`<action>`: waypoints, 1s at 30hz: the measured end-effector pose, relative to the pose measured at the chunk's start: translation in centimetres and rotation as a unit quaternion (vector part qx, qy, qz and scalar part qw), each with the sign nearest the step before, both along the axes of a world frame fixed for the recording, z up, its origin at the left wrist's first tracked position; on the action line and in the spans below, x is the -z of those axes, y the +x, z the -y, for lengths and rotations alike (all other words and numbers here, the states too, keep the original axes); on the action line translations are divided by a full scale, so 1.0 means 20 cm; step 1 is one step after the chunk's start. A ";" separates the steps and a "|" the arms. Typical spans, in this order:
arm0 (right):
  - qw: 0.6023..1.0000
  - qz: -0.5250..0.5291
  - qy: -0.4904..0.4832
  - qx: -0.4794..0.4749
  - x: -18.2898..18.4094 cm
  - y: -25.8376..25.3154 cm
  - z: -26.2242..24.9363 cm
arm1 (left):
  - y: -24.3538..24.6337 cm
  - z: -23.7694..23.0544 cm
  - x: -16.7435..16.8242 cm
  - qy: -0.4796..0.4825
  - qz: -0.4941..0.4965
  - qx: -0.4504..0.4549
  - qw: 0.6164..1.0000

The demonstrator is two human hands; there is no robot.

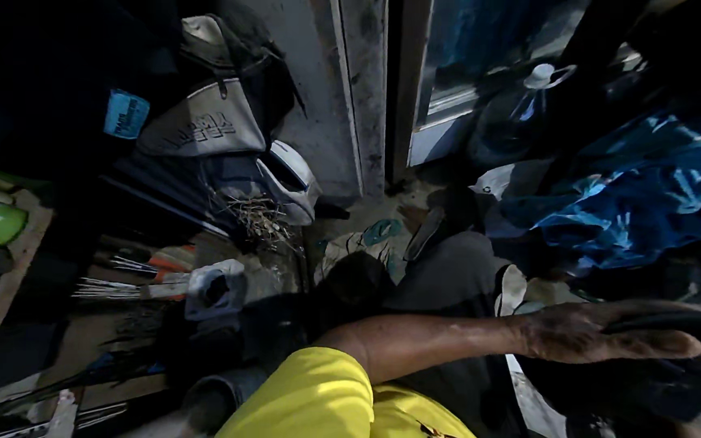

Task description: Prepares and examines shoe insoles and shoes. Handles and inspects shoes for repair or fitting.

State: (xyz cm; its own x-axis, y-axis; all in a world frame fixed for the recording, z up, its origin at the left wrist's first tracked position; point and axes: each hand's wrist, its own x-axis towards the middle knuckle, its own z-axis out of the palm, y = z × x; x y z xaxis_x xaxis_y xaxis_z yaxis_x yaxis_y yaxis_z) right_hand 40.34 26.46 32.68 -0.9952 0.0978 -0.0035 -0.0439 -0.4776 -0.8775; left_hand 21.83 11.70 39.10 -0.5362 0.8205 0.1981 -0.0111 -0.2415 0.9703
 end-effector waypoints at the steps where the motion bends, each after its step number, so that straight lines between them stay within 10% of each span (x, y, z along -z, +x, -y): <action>1: 1.000 -0.007 -0.028 0.010 0.00 0.00 0.03 | 0.00 0.00 0.00 -0.008 -0.002 0.012 1.000; 8: 0.960 0.089 -0.077 0.254 -0.24 -0.10 0.37 | 0.05 0.06 -0.01 -0.036 0.004 0.009 0.999; 15: 0.932 -0.040 -0.331 0.146 -0.17 -0.18 0.33 | 0.03 0.06 0.16 -0.096 0.156 -0.022 0.983; 30: 0.960 0.169 -0.140 0.175 -0.31 -0.19 0.33 | 0.02 -0.06 0.30 -0.047 0.217 -0.090 0.971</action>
State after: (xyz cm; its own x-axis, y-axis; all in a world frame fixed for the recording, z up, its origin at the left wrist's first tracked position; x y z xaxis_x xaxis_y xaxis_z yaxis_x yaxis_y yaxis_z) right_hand 36.52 19.90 38.85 -0.8390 0.3736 -0.3956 0.0203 -0.7050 -0.7089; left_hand 22.22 12.86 33.13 -0.6892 0.7089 -0.1499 -0.3897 -0.1881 0.9015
